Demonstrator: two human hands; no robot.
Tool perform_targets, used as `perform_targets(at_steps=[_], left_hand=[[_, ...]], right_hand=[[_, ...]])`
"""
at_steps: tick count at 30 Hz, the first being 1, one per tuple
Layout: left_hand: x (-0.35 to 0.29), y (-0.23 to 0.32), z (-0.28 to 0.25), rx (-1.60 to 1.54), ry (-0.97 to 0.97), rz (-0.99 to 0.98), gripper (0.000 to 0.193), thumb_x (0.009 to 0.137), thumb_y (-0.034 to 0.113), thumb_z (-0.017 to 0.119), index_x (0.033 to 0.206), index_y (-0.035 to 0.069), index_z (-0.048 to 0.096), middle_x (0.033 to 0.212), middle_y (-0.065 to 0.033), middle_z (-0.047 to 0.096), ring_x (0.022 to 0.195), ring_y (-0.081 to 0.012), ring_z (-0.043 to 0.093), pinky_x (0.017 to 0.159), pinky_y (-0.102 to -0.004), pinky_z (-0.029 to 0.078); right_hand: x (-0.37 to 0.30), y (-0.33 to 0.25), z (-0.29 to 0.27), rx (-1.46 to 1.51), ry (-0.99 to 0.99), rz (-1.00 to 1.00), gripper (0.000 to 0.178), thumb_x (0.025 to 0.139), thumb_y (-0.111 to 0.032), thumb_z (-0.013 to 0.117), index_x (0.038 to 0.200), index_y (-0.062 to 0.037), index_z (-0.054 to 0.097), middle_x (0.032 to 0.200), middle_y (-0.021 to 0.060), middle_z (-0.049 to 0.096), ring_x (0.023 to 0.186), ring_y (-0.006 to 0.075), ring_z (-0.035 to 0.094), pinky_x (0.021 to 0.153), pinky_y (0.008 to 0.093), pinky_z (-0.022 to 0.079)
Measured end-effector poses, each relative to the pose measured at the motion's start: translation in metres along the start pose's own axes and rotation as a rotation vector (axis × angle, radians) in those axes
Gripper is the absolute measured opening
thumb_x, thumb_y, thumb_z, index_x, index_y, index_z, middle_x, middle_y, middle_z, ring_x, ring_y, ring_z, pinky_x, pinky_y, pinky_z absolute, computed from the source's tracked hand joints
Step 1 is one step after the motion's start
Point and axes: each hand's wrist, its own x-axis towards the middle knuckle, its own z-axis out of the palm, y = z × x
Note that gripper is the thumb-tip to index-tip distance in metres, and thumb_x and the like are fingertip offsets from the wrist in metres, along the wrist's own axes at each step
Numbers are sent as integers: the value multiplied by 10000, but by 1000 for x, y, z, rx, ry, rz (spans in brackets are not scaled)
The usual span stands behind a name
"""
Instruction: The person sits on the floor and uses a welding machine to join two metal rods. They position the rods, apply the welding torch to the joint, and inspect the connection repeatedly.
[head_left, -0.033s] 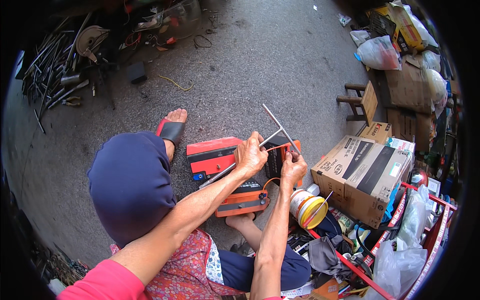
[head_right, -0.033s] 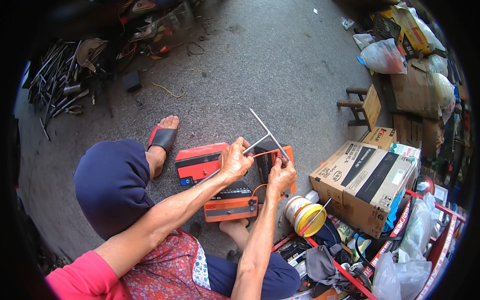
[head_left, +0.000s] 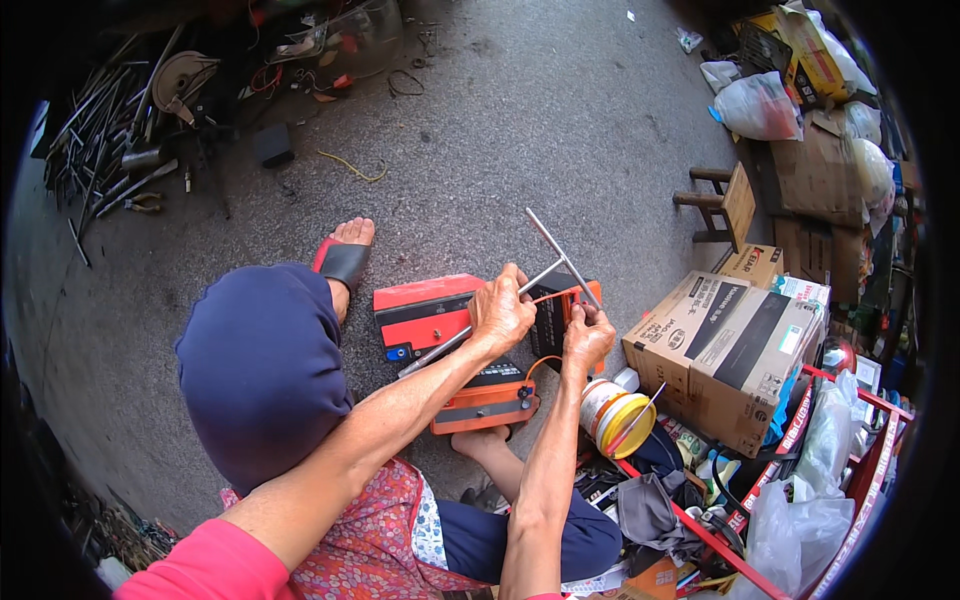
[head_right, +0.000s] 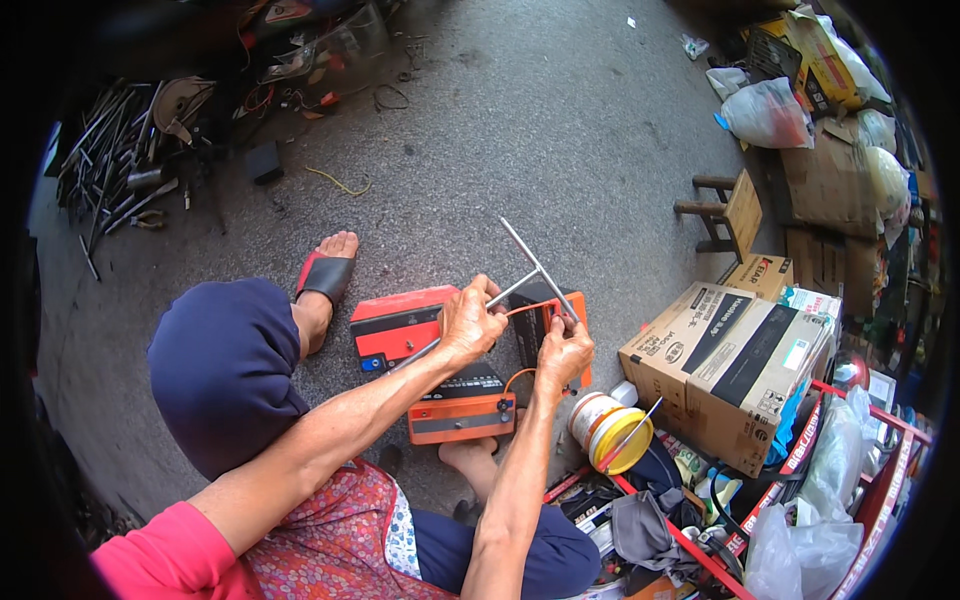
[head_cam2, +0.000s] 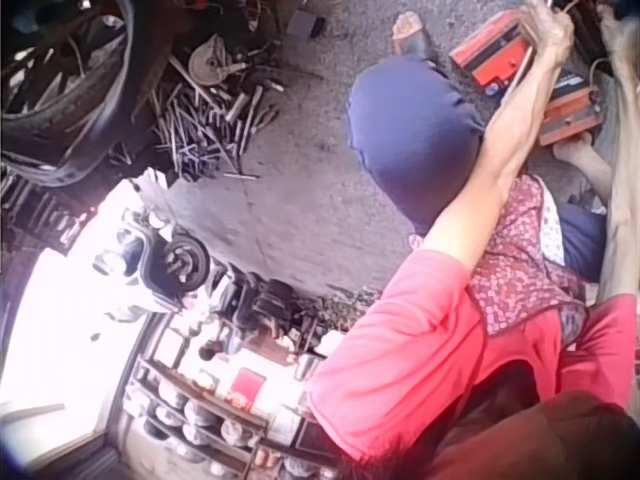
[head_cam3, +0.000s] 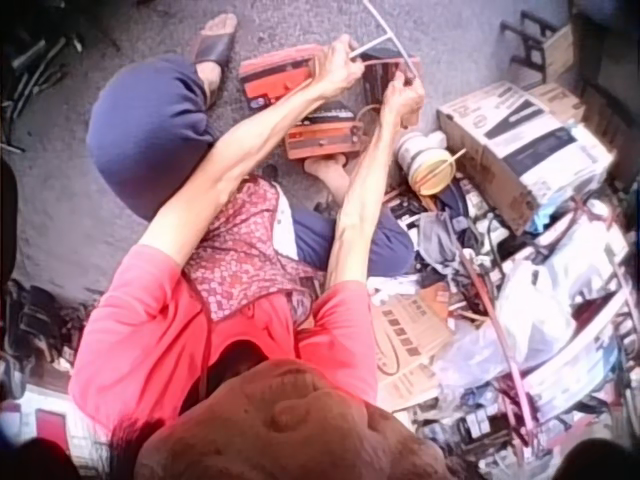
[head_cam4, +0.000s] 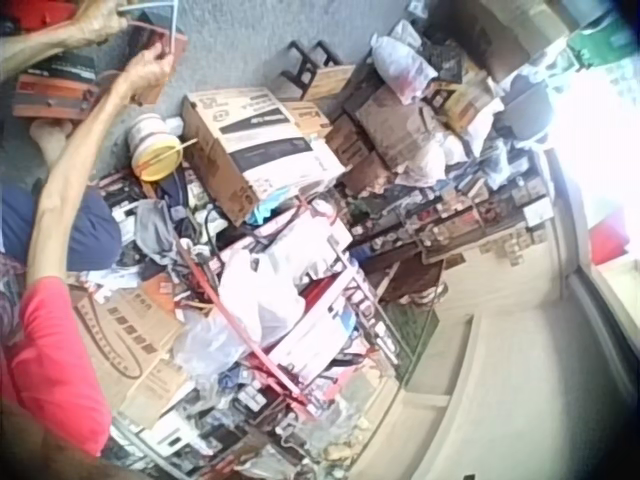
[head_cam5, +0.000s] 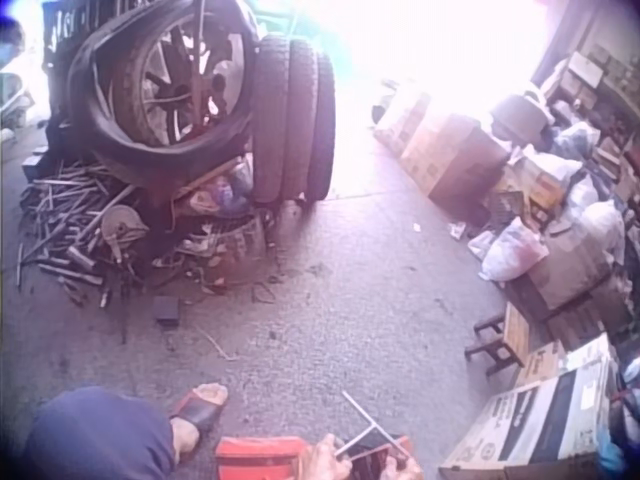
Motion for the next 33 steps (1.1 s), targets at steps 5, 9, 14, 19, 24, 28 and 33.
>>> perform_targets(at_steps=[5, 9, 14, 19, 24, 28, 33], left_hand=[[1, -2, 0, 17, 15, 6, 214, 803, 110, 686, 1004, 71, 625, 794, -163, 719, 806, -382, 710, 724, -508, 534], [2, -3, 0, 7, 13, 8, 220, 799, 108, 692, 1007, 72, 629, 794, -150, 724, 807, -375, 712, 722, -504, 536], [0, -2, 0, -4, 14, 5, 221, 794, 104, 694, 1004, 74, 631, 794, -146, 725, 808, -369, 714, 719, -500, 537], [2, -3, 1, -3, 18, 1, 210, 795, 108, 690, 993, 74, 629, 790, -147, 724, 804, -369, 713, 723, -500, 534], [2, -1, 2, 14, 17, 1, 204, 796, 113, 688, 988, 79, 627, 789, -145, 723, 799, -370, 712, 720, -501, 533], [2, -4, 0, 5, 20, 24, 209, 795, 113, 688, 991, 81, 625, 787, -145, 720, 800, -370, 711, 719, -503, 532], [1, -2, 0, 16, 24, 13, 209, 796, 105, 684, 993, 74, 624, 782, -143, 718, 797, -369, 710, 714, -501, 532]], right_hand=[[3, -17, -6, -51, -74, 125, 198, 825, -188, 736, 857, 6, 756, 773, 222, 719, 715, 382, 709, 667, 478, 515], [1, -19, -2, -186, -5, 31, 229, 817, -215, 731, 861, 9, 753, 782, 254, 703, 768, 432, 701, 701, 511, 514], [8, -5, 3, -116, -50, 116, 230, 817, -205, 727, 857, 20, 749, 791, 261, 703, 791, 437, 702, 728, 511, 520], [5, -8, 2, -247, 3, -61, 233, 822, -207, 709, 906, 6, 749, 733, 216, 711, 723, 398, 716, 714, 470, 549], [8, -8, 2, -304, -17, -48, 258, 823, -212, 694, 928, 20, 738, 727, 216, 709, 699, 385, 716, 683, 466, 559], [14, -32, -7, -110, -203, 297, 298, 824, -231, 707, 902, 55, 733, 659, 162, 693, 546, 263, 693, 490, 381, 563], [13, -32, -1, -76, -128, 344, 268, 812, -219, 721, 860, 44, 744, 631, 137, 682, 533, 247, 680, 478, 367, 534]])
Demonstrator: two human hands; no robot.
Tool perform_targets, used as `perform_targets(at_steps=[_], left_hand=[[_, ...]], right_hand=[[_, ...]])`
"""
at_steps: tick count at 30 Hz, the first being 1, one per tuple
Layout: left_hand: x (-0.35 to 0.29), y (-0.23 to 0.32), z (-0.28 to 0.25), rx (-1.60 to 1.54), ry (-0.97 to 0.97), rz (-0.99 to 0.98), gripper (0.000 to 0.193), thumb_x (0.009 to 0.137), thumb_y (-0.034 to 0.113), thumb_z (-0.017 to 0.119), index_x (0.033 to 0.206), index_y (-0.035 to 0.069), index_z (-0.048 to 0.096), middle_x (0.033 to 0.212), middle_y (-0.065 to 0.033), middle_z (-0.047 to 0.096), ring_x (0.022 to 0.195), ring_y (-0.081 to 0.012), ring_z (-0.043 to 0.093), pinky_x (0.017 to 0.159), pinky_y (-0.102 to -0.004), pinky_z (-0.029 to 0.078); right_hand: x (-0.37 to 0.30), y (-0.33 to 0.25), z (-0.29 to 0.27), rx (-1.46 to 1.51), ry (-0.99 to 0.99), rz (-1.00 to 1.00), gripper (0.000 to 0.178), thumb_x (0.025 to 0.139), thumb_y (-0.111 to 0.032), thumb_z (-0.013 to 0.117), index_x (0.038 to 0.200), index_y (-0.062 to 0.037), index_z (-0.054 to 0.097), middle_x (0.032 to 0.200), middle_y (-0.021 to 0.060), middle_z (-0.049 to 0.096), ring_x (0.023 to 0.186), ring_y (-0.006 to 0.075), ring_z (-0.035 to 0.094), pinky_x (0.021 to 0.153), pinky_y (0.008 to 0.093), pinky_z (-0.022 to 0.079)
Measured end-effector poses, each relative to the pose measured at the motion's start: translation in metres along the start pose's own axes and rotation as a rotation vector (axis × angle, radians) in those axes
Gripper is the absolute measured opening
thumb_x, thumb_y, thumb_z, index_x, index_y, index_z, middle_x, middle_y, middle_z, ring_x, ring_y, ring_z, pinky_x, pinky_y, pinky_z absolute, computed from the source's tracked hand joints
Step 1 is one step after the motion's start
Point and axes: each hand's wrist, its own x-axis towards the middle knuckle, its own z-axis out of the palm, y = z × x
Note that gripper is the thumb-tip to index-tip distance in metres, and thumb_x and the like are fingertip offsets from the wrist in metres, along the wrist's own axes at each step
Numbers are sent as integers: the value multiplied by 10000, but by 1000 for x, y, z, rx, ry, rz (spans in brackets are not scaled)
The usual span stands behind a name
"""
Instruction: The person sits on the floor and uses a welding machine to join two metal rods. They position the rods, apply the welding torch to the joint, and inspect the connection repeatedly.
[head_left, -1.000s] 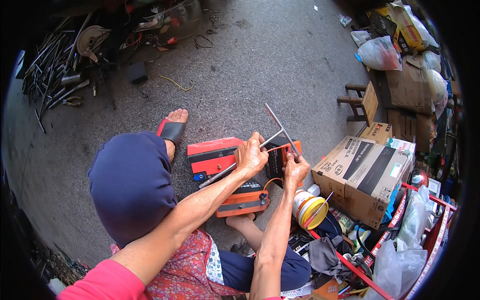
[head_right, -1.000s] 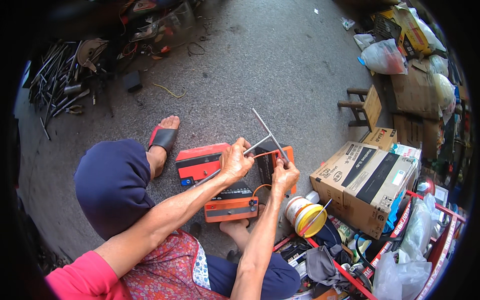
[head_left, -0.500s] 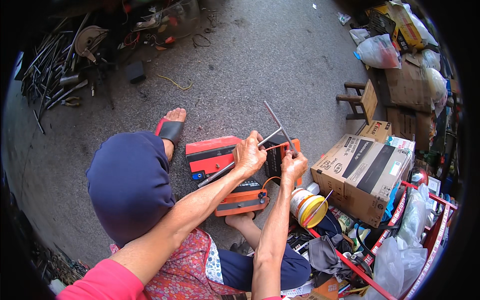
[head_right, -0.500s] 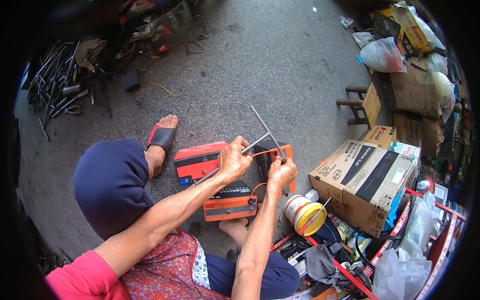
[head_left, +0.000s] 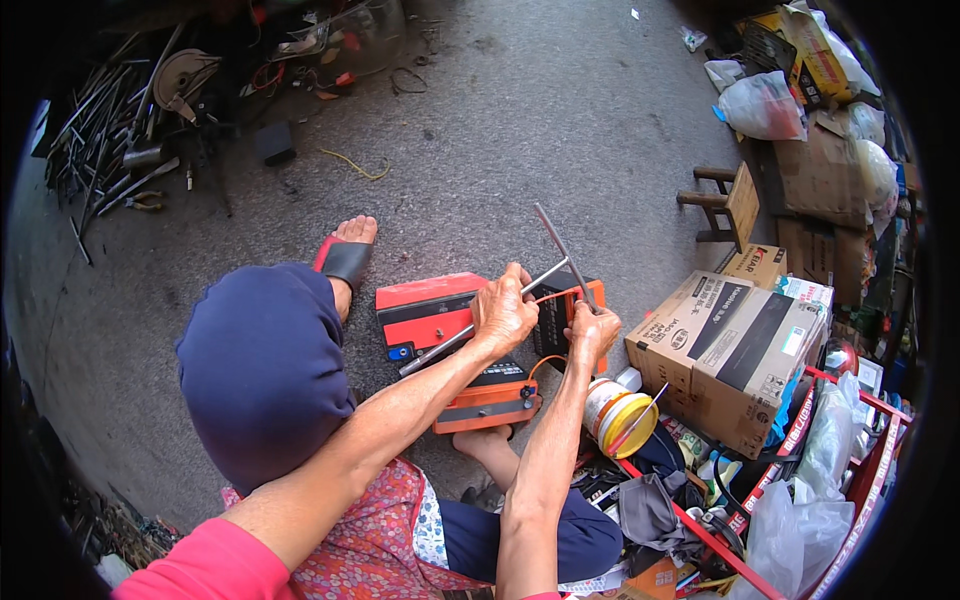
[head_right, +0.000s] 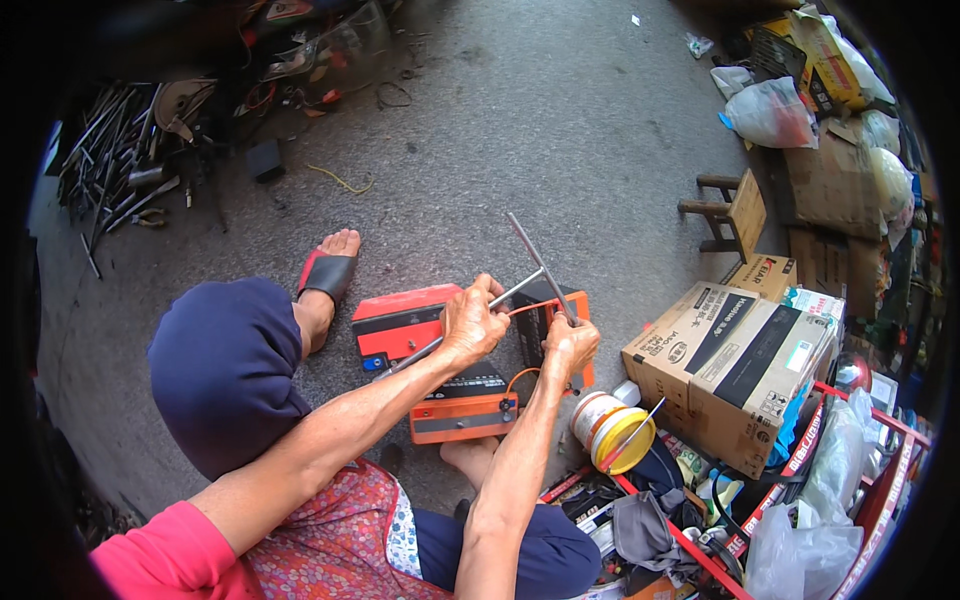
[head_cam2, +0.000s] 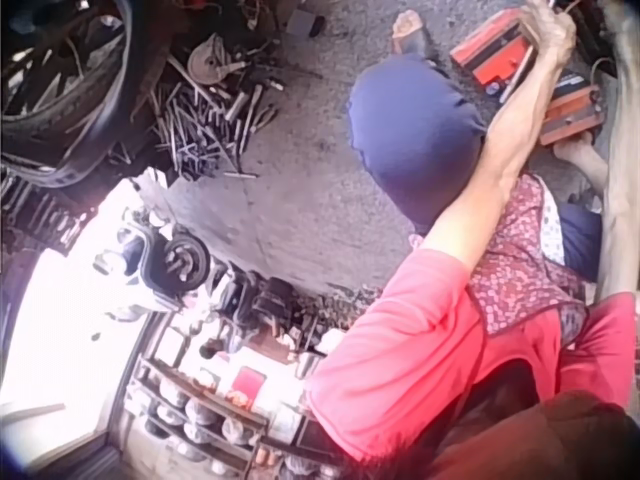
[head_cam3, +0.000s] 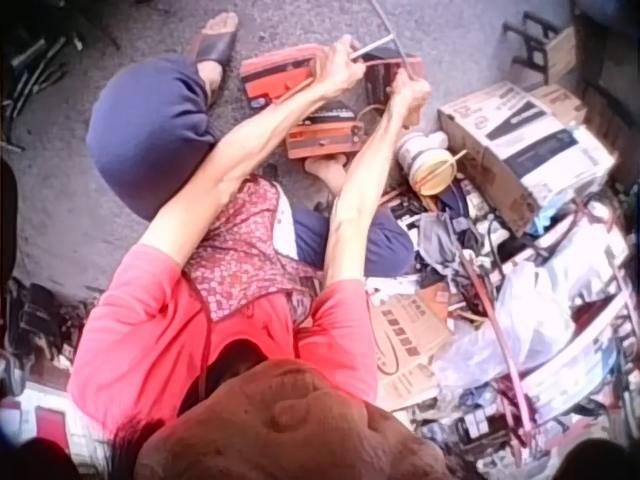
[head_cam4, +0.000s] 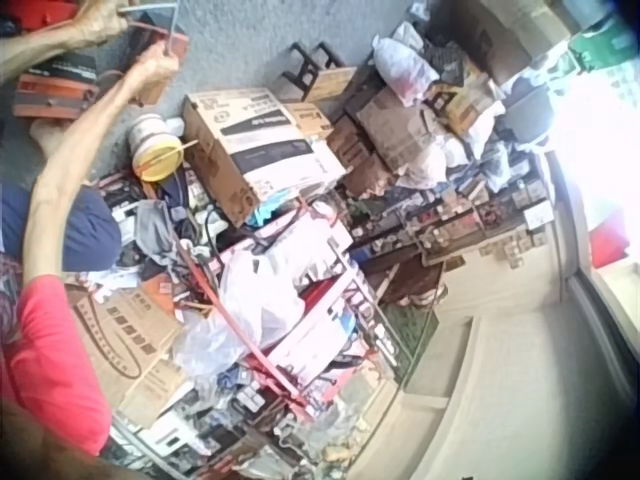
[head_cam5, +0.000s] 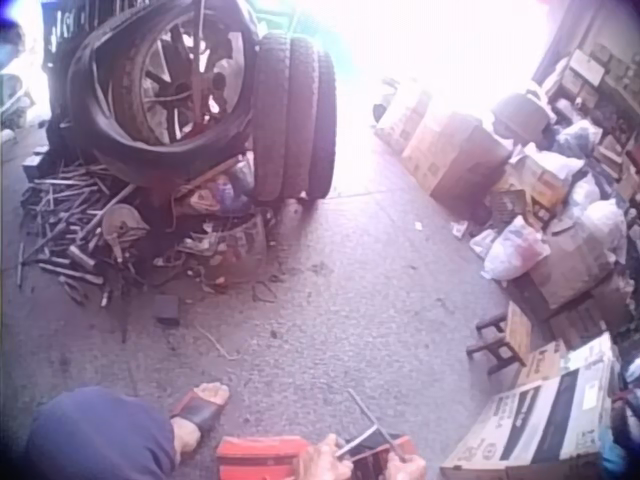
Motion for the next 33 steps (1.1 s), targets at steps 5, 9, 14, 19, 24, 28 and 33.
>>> perform_targets(at_steps=[5, 9, 14, 19, 24, 28, 33], left_hand=[[1, 1, -3, 1, -23, -14, 206, 796, 108, 679, 992, 72, 625, 794, -162, 717, 803, -381, 708, 714, -512, 533], [1, 10, -5, 65, -38, -43, 214, 794, 101, 676, 998, 69, 617, 814, -187, 717, 823, -399, 707, 724, -517, 536], [14, 10, -6, 52, 8, -83, 255, 768, 104, 711, 991, 37, 607, 814, -181, 713, 822, -384, 709, 727, -500, 538], [23, 7, -5, 22, 17, -126, 354, 733, 111, 765, 1026, 19, 589, 820, -170, 714, 832, -355, 712, 730, -471, 542], [23, 10, -7, 50, 27, -140, 306, 775, 64, 651, 1070, 53, 570, 885, -236, 715, 885, -434, 702, 768, -534, 531], [20, 13, -6, 64, 23, -116, 331, 775, 58, 650, 1093, 54, 557, 877, -231, 717, 876, -431, 704, 759, -539, 530], [20, 9, -4, 81, 33, -91, 371, 769, 106, 699, 1110, 46, 567, 844, -204, 717, 838, -409, 707, 739, -512, 536]], right_hand=[[-10, -8, 4, -163, 118, -98, 212, 799, -201, 737, 856, 3, 749, 776, 229, 720, 751, 403, 719, 693, 504, 538], [-2, 9, 5, -116, 112, -108, 213, 803, -190, 743, 835, 20, 733, 811, 247, 720, 771, 419, 714, 694, 505, 535], [-1, 14, 6, 187, -3, -15, 208, 804, -158, 736, 861, 42, 733, 764, 226, 721, 733, 380, 724, 692, 469, 542], [3, 27, 10, -64, 137, -258, 235, 814, -169, 724, 932, 33, 748, 791, 227, 726, 748, 367, 727, 715, 457, 554], [-8, 7, 2, -216, 154, -292, 296, 799, -247, 723, 948, 5, 762, 832, 249, 721, 859, 395, 721, 817, 485, 531], [-1, 15, -3, -80, 85, -290, 237, 801, -189, 739, 897, 27, 760, 814, 250, 721, 778, 390, 724, 747, 464, 548], [3, 16, -2, 19, 23, -193, 231, 792, -177, 760, 915, 19, 766, 761, 231, 719, 721, 343, 728, 709, 439, 540]])
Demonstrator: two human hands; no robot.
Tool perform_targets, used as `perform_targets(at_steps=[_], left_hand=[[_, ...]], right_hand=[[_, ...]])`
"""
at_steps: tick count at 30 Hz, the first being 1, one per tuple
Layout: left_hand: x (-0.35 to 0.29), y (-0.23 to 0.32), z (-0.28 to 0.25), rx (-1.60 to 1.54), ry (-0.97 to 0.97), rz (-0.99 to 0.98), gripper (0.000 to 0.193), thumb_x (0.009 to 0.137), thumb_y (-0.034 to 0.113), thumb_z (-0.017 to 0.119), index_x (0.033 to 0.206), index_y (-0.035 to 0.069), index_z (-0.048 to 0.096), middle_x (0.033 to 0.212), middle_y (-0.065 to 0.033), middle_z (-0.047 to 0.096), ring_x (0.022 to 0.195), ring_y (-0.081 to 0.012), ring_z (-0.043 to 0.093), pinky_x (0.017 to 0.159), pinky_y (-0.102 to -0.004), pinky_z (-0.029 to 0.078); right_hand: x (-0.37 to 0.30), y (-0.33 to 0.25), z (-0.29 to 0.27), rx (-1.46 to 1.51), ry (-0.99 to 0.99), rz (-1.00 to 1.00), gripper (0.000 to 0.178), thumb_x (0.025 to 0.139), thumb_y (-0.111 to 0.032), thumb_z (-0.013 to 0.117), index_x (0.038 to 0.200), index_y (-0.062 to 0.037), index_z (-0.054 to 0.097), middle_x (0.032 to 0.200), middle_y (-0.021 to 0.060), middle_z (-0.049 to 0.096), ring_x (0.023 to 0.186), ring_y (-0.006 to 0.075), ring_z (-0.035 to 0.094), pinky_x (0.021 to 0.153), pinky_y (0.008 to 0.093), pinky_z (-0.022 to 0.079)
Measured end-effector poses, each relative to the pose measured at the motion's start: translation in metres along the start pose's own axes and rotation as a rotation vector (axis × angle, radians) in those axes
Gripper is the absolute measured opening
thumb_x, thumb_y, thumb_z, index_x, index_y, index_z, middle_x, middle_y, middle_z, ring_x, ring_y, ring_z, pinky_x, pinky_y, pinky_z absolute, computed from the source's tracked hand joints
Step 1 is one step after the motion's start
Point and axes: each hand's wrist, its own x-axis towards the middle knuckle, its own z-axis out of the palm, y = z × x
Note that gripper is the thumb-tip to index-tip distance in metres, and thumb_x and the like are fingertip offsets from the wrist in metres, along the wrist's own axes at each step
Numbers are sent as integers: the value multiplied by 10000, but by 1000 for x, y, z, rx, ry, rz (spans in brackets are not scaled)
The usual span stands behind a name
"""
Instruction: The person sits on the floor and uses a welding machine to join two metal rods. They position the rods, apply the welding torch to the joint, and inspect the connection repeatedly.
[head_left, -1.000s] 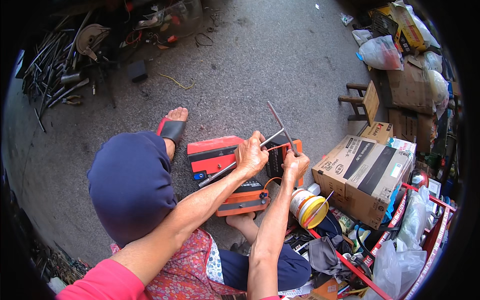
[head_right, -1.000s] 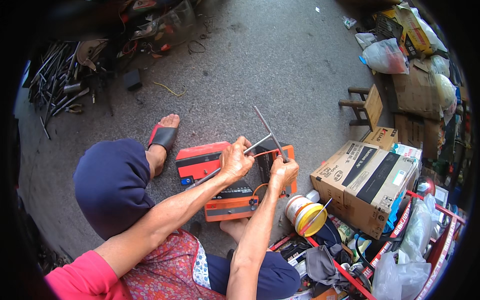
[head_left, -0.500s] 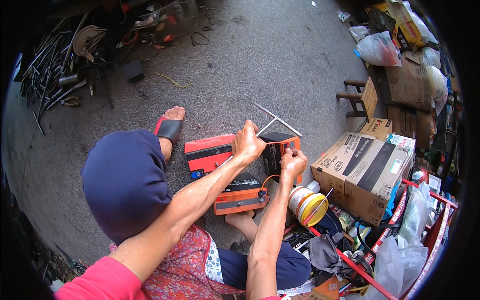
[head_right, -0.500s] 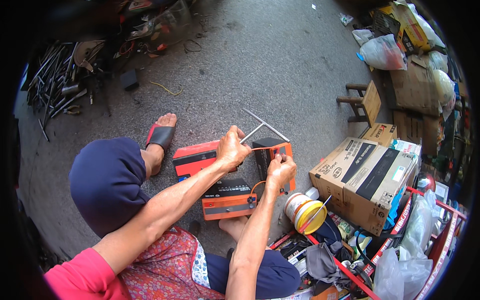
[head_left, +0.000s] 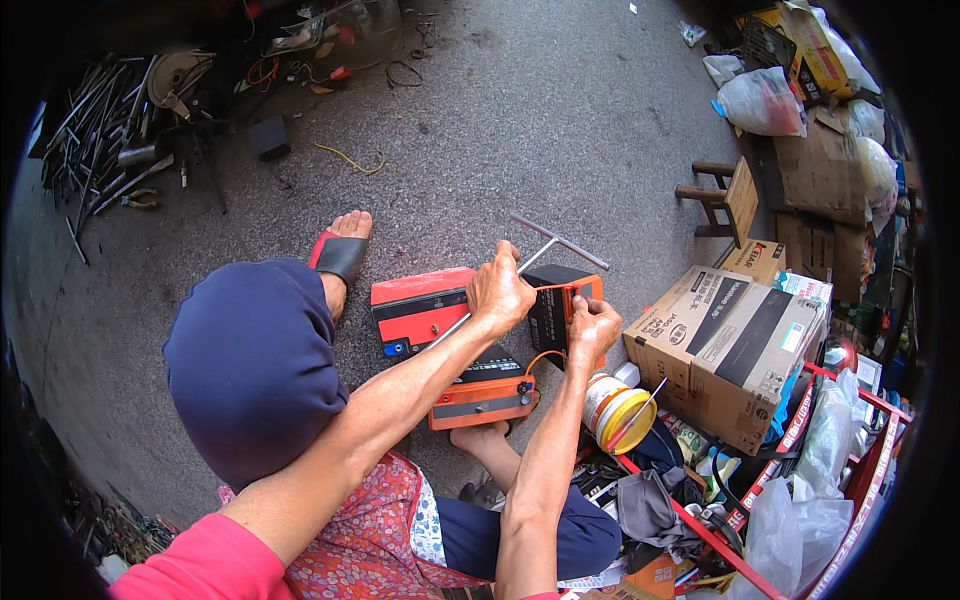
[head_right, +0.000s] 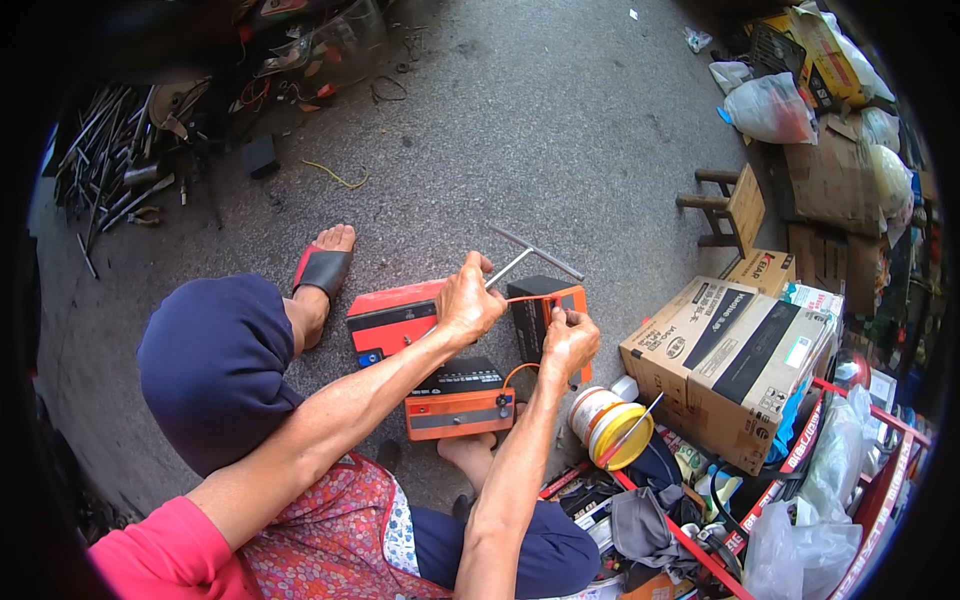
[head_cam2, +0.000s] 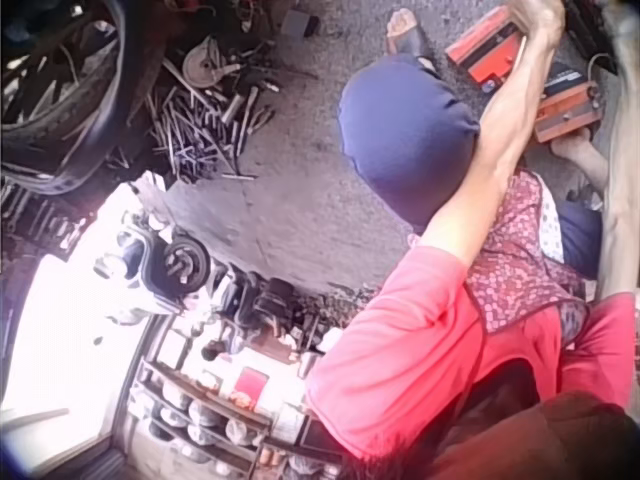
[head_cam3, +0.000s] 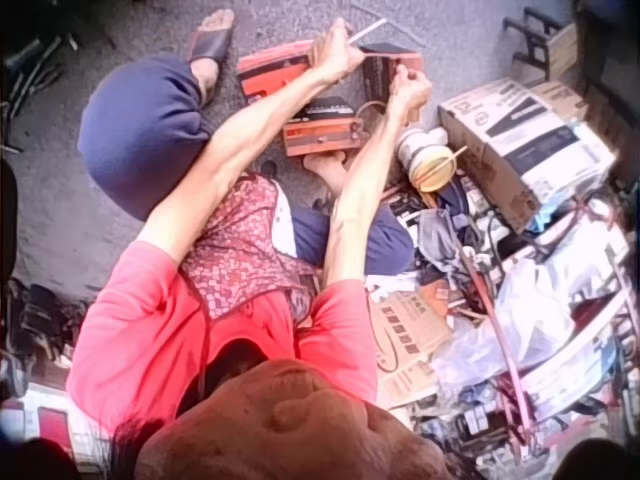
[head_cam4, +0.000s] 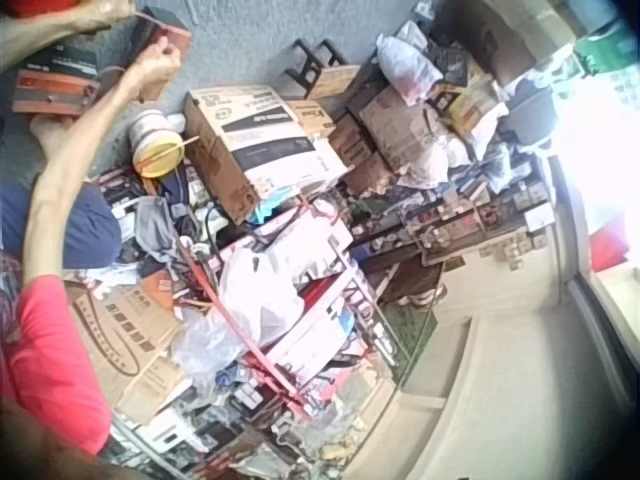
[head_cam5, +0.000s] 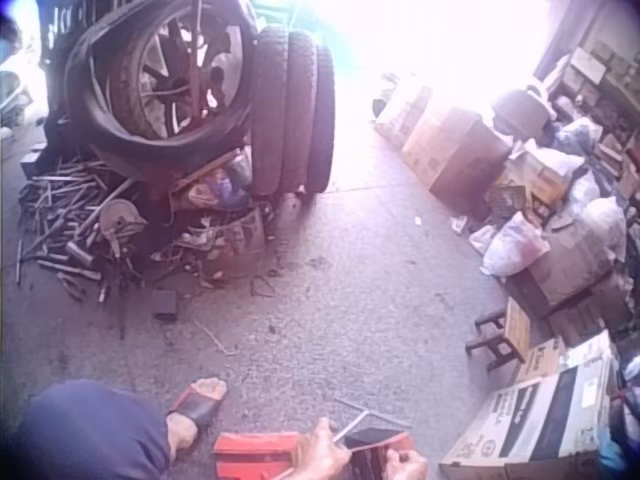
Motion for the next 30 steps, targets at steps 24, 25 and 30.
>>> perform_targets(at_steps=[24, 25, 30], left_hand=[[-16, -5, -27, -212, 53, -43, 252, 796, 121, 649, 1023, 20, 688, 840, -149, 747, 783, -270, 719, 728, -393, 542], [-22, -7, -31, -211, 129, 4, 265, 811, 108, 643, 1051, 6, 694, 832, -148, 742, 771, -243, 711, 722, -377, 542], [-47, -40, -59, -117, 305, 71, 316, 791, 40, 664, 1089, -57, 697, 952, -132, 671, 822, -206, 665, 765, -338, 548]], right_hand=[[6, 20, -5, -95, -10, -337, 225, 818, -158, 654, 940, -1, 761, 843, 254, 713, 818, 413, 717, 783, 456, 553], [5, 19, -5, -77, -16, -317, 225, 819, -154, 649, 939, 3, 757, 853, 259, 711, 831, 427, 709, 788, 466, 549], [2, 19, -6, -40, 16, -325, 214, 817, -130, 627, 920, 23, 735, 864, 267, 703, 835, 428, 701, 772, 473, 539]])
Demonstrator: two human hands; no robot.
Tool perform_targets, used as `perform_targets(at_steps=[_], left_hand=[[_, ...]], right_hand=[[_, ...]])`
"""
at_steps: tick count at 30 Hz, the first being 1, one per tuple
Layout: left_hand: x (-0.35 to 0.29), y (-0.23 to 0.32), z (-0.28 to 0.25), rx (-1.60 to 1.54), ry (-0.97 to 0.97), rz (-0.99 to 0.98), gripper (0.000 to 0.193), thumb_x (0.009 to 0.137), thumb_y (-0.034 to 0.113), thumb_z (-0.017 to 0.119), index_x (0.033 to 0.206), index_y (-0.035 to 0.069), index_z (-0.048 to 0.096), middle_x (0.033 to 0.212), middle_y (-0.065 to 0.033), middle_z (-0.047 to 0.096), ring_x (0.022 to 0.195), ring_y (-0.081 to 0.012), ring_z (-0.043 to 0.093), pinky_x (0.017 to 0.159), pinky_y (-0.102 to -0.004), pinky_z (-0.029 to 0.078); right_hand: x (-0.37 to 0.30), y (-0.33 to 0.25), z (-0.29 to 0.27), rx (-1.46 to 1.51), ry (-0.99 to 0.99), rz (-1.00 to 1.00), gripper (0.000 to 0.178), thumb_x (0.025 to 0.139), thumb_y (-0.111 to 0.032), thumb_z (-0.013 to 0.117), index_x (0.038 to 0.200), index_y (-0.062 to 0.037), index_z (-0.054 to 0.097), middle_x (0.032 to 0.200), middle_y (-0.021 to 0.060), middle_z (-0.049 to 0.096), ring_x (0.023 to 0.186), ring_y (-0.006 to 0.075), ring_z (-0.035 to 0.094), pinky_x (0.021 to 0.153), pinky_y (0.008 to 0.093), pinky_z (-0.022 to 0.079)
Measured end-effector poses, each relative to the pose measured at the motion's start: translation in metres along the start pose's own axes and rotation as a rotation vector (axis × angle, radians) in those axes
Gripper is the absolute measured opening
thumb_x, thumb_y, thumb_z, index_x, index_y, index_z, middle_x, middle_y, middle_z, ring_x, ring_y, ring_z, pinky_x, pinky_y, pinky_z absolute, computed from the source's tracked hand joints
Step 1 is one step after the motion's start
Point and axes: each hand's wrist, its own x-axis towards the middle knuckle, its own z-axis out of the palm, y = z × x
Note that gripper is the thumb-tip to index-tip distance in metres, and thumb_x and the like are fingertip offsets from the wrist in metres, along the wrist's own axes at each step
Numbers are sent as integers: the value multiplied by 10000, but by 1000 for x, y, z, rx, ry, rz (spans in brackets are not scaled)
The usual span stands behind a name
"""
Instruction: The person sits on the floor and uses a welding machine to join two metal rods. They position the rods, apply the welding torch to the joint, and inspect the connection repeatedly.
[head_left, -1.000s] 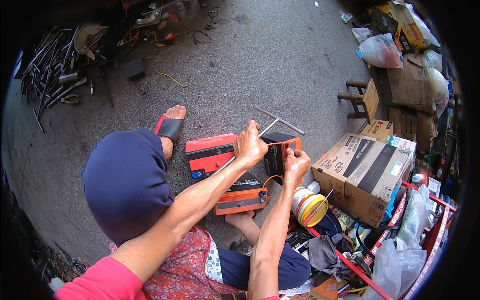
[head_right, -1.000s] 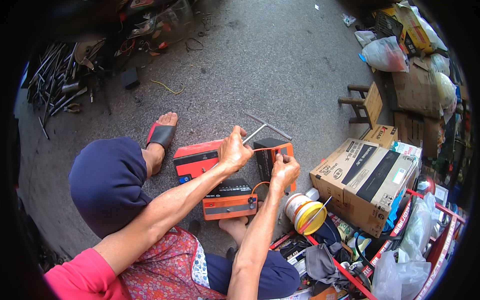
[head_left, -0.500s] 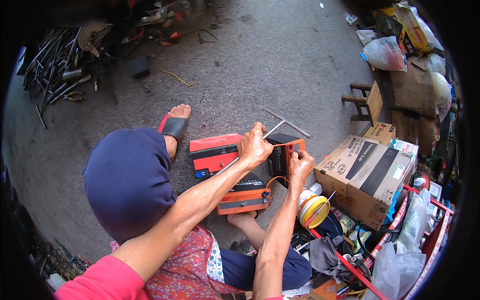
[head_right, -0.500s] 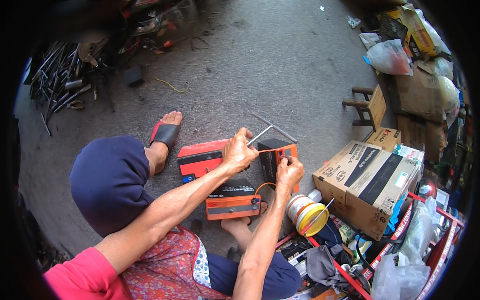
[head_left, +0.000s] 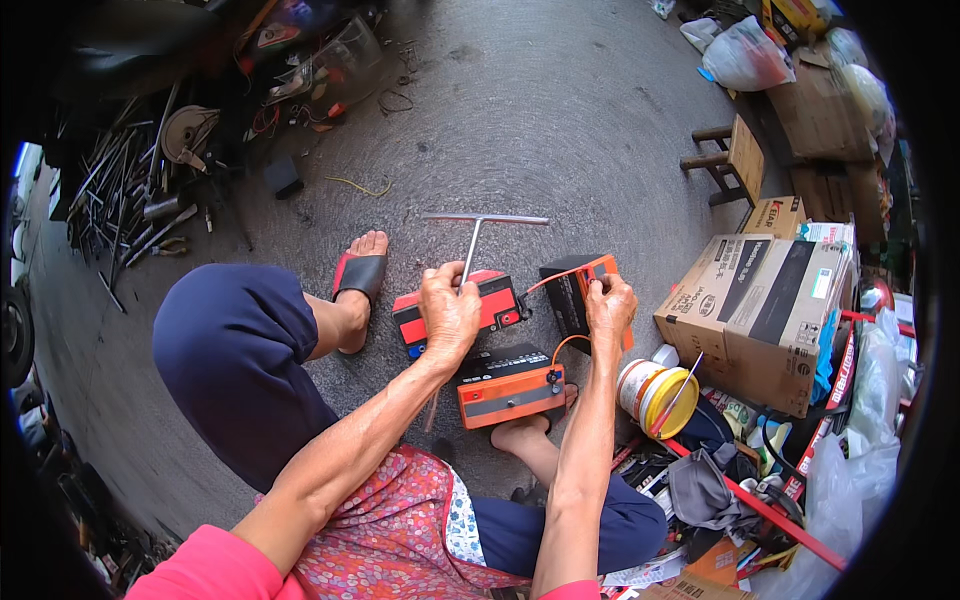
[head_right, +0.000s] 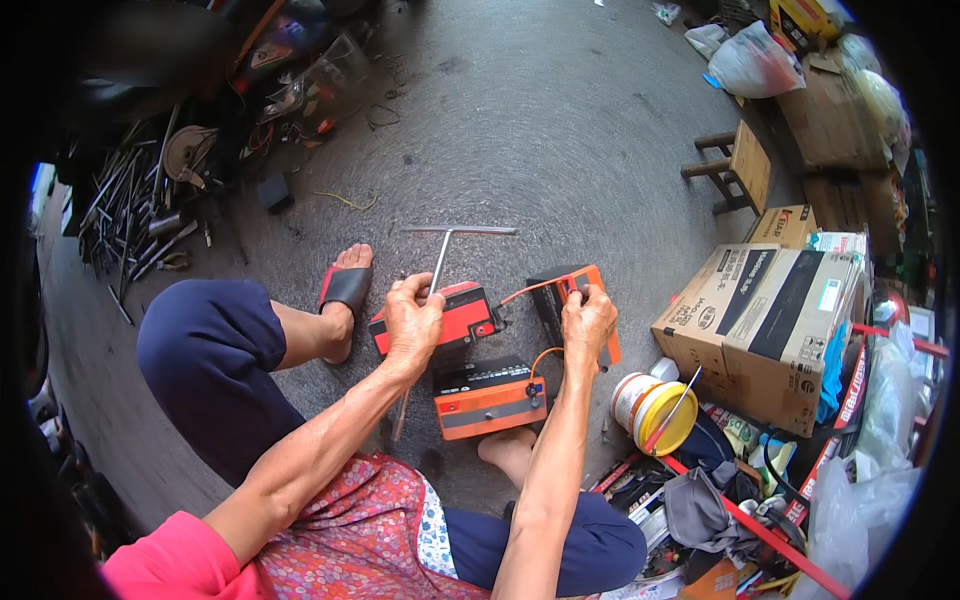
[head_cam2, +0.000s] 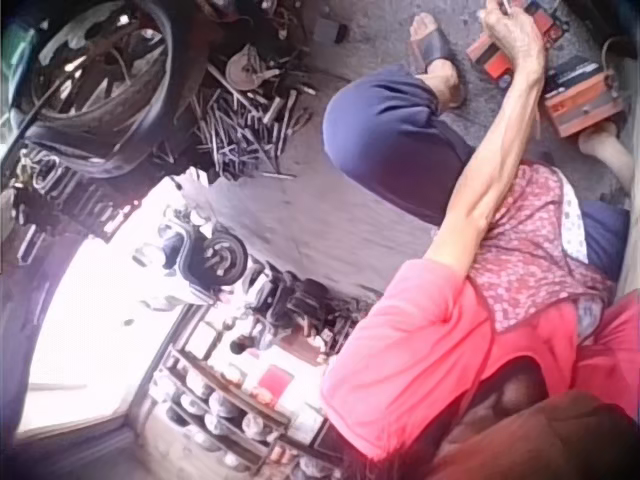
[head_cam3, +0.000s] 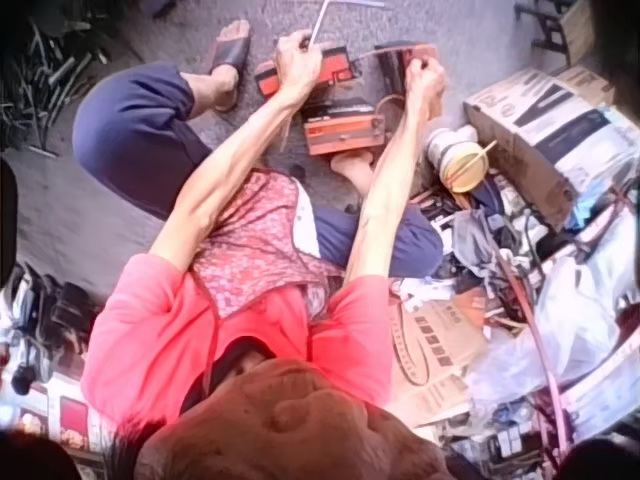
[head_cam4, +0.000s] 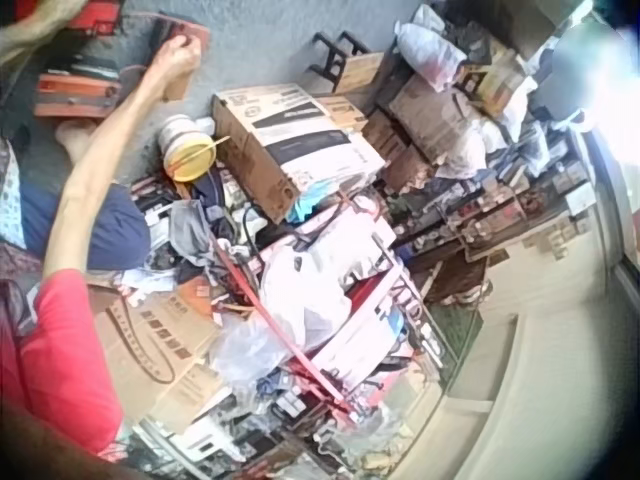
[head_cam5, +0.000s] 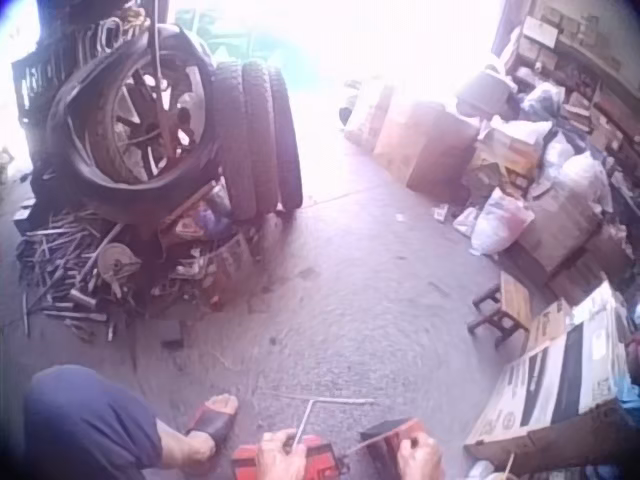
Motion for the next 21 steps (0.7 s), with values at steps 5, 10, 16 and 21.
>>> perform_targets(at_steps=[5, 10, 16, 21], left_hand=[[-7, -11, -18, 259, 6, 70, 213, 743, 166, 741, 903, 27, 756, 798, -116, 712, 745, -271, 704, 731, -394, 557], [-7, -18, -7, 415, -50, 155, 190, 742, 212, 751, 860, 65, 762, 793, -115, 724, 746, -299, 715, 717, -432, 556], [-10, -13, -4, 503, -65, 250, 180, 761, 229, 772, 811, 64, 719, 816, -118, 716, 795, -314, 708, 714, -454, 538], [-10, -8, -9, 518, -109, 249, 214, 753, 249, 805, 795, 68, 699, 817, -128, 707, 811, -330, 702, 720, -456, 533]], right_hand=[[-1, -6, -2, -2, 14, -6, 169, 828, -106, 623, 876, 26, 718, 835, 258, 697, 812, 428, 695, 752, 485, 537], [0, -6, -3, -41, -3, -55, 143, 836, -109, 640, 882, -3, 724, 849, 233, 708, 829, 415, 697, 772, 482, 537], [-1, -3, -3, -50, -6, -99, 124, 849, -94, 631, 895, 0, 698, 868, 216, 692, 845, 407, 673, 792, 488, 521], [-4, -5, 1, -72, 57, -180, 120, 846, -79, 625, 886, 17, 687, 885, 206, 674, 846, 404, 657, 804, 484, 515]])
